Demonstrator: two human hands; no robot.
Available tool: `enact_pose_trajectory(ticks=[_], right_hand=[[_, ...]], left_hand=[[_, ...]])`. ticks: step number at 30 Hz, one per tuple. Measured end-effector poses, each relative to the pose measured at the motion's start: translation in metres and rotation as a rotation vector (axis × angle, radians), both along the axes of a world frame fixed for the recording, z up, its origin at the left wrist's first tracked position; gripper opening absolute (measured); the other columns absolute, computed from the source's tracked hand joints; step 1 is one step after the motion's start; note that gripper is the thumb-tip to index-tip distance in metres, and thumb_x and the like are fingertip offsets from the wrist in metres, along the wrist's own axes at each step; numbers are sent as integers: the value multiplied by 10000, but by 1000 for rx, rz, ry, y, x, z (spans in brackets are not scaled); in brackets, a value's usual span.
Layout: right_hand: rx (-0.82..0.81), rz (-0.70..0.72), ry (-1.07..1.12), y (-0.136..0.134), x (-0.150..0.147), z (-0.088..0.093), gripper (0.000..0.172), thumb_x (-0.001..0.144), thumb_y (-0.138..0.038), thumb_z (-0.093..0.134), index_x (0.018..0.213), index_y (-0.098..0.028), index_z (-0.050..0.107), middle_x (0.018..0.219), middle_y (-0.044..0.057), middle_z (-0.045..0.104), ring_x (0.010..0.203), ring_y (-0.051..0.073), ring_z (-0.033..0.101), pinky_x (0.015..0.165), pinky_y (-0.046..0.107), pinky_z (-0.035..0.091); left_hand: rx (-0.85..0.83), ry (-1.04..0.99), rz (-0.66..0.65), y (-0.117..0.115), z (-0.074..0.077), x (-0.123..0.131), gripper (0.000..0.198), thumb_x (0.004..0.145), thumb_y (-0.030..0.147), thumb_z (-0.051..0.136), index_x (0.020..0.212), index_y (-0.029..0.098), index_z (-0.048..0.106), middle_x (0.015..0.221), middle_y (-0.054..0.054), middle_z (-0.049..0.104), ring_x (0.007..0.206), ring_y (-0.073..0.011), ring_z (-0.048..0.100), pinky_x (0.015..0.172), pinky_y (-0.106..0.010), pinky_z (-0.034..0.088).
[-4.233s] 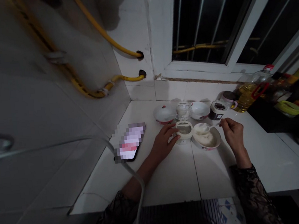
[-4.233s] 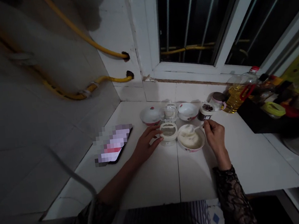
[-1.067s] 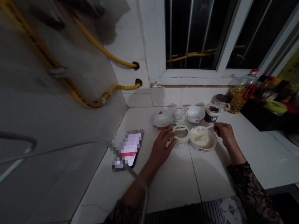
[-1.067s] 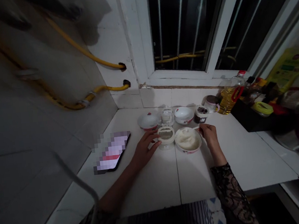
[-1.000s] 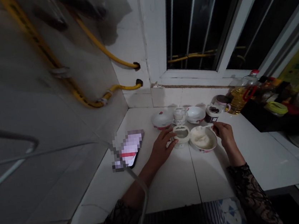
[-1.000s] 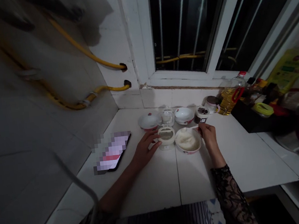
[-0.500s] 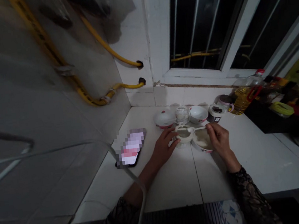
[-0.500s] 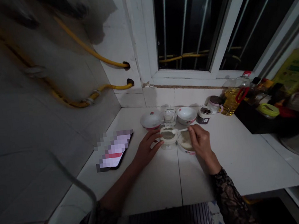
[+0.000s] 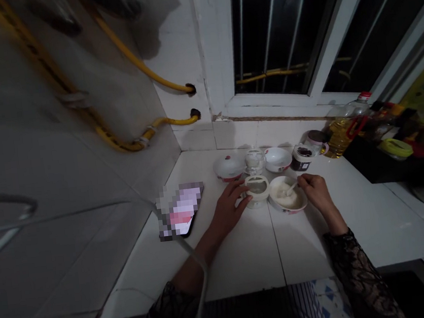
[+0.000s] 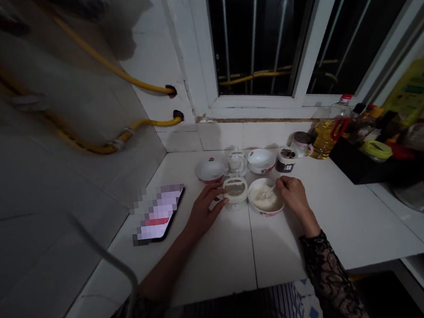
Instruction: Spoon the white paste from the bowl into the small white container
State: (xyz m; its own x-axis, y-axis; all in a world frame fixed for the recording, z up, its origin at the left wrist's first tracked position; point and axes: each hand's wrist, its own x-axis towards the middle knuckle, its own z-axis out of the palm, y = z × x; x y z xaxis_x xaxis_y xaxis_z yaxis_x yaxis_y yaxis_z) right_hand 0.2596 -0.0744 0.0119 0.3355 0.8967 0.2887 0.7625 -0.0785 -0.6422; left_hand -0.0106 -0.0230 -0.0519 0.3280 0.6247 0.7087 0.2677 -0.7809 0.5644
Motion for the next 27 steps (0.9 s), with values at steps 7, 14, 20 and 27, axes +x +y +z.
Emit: enact_pose_trajectory(ticks=[7,14,20,27], right_hand=[[-3,-56,298,6,6,-6,348,660,-481,499,487,-187,565,433,-15,460,463,119,384,491,265,289],[11,-128,300,5,8,-3,304,650,-439,511,483,-192,566,441,-14,492,477,126,409,504,266,303],[2,-130,204,6,7,-6,328,655,-458,464,487,-199,576,468,11,534,507,149,450,532,272,313],[12,-159,206,8,10,-11,317,651,-451,468,486,-204,579,476,16,554,503,149,454,527,271,310]], left_hand=[[9,-3,7,1,-1,1,166,929,307,561,1049,213,625,1181,-111,607,1070,-217,635,752,-323,612],[15,-2,7,1,-1,1,166,933,314,555,1048,214,620,1180,-110,603,1068,-213,633,752,-319,606],[22,15,7,0,1,0,168,938,319,550,1044,209,619,1172,-110,604,1067,-211,636,750,-318,605],[33,-1,5,1,0,1,156,935,306,556,1042,210,619,1171,-109,603,1053,-205,638,743,-313,605]])
